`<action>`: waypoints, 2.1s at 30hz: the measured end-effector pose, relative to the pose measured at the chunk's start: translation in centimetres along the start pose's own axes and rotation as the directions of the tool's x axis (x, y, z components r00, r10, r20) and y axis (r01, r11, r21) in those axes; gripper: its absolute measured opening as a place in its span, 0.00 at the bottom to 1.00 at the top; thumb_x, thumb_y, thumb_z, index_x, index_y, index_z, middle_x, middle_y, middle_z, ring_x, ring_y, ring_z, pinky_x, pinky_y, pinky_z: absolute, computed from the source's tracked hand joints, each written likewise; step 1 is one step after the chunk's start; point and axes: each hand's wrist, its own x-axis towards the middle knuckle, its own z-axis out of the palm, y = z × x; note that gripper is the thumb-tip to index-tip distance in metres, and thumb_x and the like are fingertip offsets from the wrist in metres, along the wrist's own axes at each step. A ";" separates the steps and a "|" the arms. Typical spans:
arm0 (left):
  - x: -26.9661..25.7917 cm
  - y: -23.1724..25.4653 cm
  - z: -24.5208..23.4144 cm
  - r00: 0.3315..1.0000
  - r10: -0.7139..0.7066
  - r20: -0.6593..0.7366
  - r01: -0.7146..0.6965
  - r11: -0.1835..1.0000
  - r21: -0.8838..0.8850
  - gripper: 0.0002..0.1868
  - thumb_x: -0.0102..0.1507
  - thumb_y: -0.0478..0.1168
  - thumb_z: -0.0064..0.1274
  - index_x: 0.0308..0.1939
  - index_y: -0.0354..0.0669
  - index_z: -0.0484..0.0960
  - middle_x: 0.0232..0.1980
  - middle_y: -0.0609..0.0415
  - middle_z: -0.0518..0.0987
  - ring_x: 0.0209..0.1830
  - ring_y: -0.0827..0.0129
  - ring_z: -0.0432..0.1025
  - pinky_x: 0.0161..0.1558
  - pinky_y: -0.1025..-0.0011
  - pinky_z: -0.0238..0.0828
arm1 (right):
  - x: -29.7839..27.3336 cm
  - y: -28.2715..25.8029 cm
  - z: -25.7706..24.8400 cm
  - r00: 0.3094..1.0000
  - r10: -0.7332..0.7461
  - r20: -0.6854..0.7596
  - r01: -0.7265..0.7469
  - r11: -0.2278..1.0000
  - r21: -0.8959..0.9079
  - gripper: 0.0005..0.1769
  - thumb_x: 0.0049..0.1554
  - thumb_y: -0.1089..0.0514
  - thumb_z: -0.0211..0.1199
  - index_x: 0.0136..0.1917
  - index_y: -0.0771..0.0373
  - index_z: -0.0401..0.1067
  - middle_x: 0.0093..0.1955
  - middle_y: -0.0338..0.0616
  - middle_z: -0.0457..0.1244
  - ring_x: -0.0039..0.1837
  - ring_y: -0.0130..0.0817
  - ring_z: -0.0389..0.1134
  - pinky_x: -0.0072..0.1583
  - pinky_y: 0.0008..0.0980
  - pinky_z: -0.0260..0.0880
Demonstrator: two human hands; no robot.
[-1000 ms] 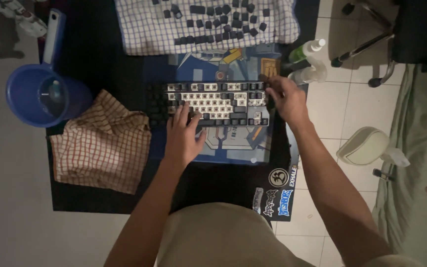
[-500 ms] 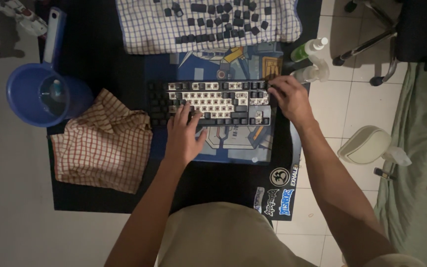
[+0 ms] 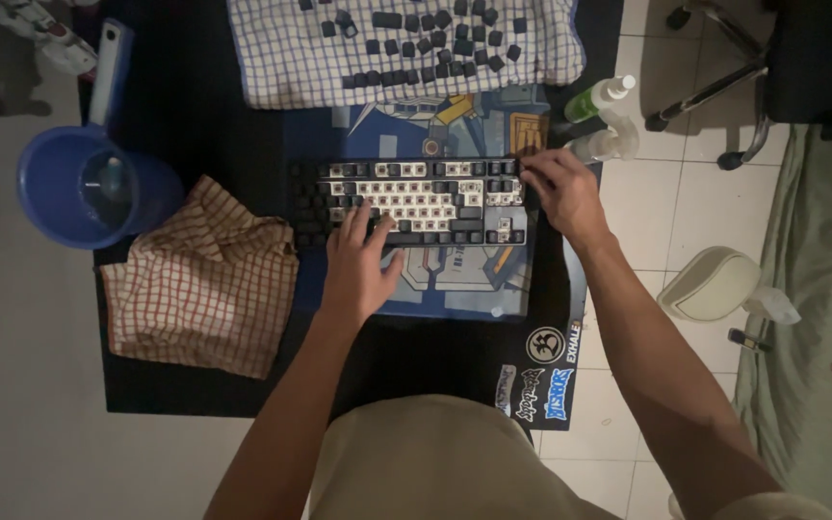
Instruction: Assembling a mechanical keyboard by placing keycaps onto switches.
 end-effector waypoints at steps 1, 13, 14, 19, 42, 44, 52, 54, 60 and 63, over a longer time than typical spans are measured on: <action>-0.1 -0.1 0.2 1.000 0.000 0.001 0.000 1.000 0.000 0.30 0.62 0.45 0.62 0.67 0.38 0.77 0.77 0.29 0.59 0.78 0.36 0.52 0.70 0.38 0.51 | 0.0 -0.2 0.0 1.000 0.001 0.000 -0.001 1.000 0.000 0.10 0.60 0.65 0.71 0.56 0.68 0.78 0.54 0.52 0.69 0.54 0.50 0.72 0.56 0.40 0.74; 0.0 -0.3 0.5 0.999 -0.030 -0.013 0.030 1.000 -0.010 0.30 0.62 0.45 0.62 0.66 0.37 0.78 0.76 0.31 0.61 0.77 0.38 0.54 0.71 0.39 0.51 | 0.0 -0.8 0.0 1.000 0.009 -0.005 -0.009 1.000 -0.026 0.16 0.60 0.65 0.71 0.62 0.67 0.77 0.56 0.53 0.68 0.56 0.50 0.72 0.57 0.41 0.74; 0.0 -0.5 0.7 1.000 -0.026 -0.009 0.026 1.000 -0.003 0.30 0.62 0.45 0.62 0.66 0.38 0.78 0.76 0.31 0.61 0.78 0.38 0.53 0.71 0.39 0.51 | -0.1 -0.8 0.1 0.993 0.115 0.010 -0.115 0.993 0.031 0.16 0.60 0.64 0.70 0.62 0.67 0.76 0.54 0.53 0.68 0.54 0.48 0.72 0.56 0.40 0.75; 0.1 -0.2 0.4 0.999 -0.049 0.017 0.049 0.999 0.017 0.30 0.62 0.46 0.62 0.66 0.38 0.78 0.76 0.33 0.62 0.79 0.39 0.52 0.71 0.37 0.50 | -0.6 -0.3 0.0 0.972 0.227 0.050 -0.231 0.969 0.082 0.14 0.60 0.62 0.69 0.59 0.67 0.75 0.53 0.53 0.68 0.52 0.43 0.75 0.53 0.37 0.77; 0.1 -0.3 0.9 0.999 -0.032 -0.034 0.035 0.997 0.070 0.28 0.62 0.47 0.61 0.64 0.41 0.80 0.76 0.35 0.63 0.78 0.41 0.52 0.71 0.38 0.50 | -0.1 0.2 0.2 0.981 0.191 -0.012 -0.191 0.981 0.011 0.13 0.63 0.62 0.68 0.61 0.64 0.78 0.56 0.54 0.69 0.54 0.49 0.73 0.55 0.39 0.75; 0.2 -0.1 0.9 0.997 0.023 -0.073 -0.018 0.997 0.069 0.26 0.63 0.47 0.61 0.63 0.40 0.81 0.76 0.35 0.64 0.79 0.42 0.53 0.72 0.41 0.52 | 0.4 -0.7 -0.2 0.998 0.070 -0.002 -0.070 0.997 -0.015 0.14 0.61 0.62 0.70 0.61 0.64 0.78 0.56 0.53 0.69 0.57 0.50 0.71 0.58 0.41 0.73; 1.1 0.0 1.3 0.976 0.128 -0.177 -0.128 0.992 0.012 0.24 0.64 0.45 0.62 0.62 0.37 0.82 0.76 0.37 0.66 0.79 0.43 0.54 0.72 0.43 0.54 | 1.7 0.1 1.1 0.984 -0.141 0.105 0.156 0.977 -0.148 0.14 0.56 0.60 0.74 0.57 0.61 0.81 0.53 0.48 0.68 0.55 0.48 0.68 0.59 0.42 0.70; 1.1 0.6 0.8 0.974 0.113 -0.199 -0.109 0.994 0.031 0.21 0.64 0.44 0.62 0.59 0.40 0.84 0.74 0.40 0.68 0.79 0.47 0.57 0.75 0.44 0.56 | 1.8 0.4 1.3 0.978 -0.157 0.138 0.176 0.976 -0.131 0.14 0.58 0.59 0.73 0.58 0.59 0.81 0.53 0.43 0.67 0.56 0.45 0.68 0.58 0.42 0.71; 1.8 0.7 1.6 0.962 0.159 -0.220 -0.161 0.987 0.011 0.21 0.62 0.43 0.61 0.57 0.39 0.84 0.75 0.37 0.67 0.77 0.43 0.58 0.71 0.43 0.55 | 2.9 -1.5 0.5 0.916 -0.313 0.250 0.394 0.815 -0.424 0.11 0.56 0.56 0.70 0.53 0.58 0.78 0.50 0.40 0.65 0.54 0.42 0.68 0.53 0.47 0.68; 2.5 1.5 1.4 0.967 0.165 -0.196 -0.172 0.985 -0.018 0.23 0.64 0.44 0.60 0.61 0.39 0.83 0.75 0.37 0.67 0.78 0.42 0.57 0.72 0.43 0.55 | 2.6 -1.8 0.7 0.935 -0.313 0.169 0.355 0.839 -0.413 0.14 0.55 0.58 0.70 0.55 0.62 0.77 0.54 0.45 0.66 0.53 0.46 0.68 0.51 0.48 0.67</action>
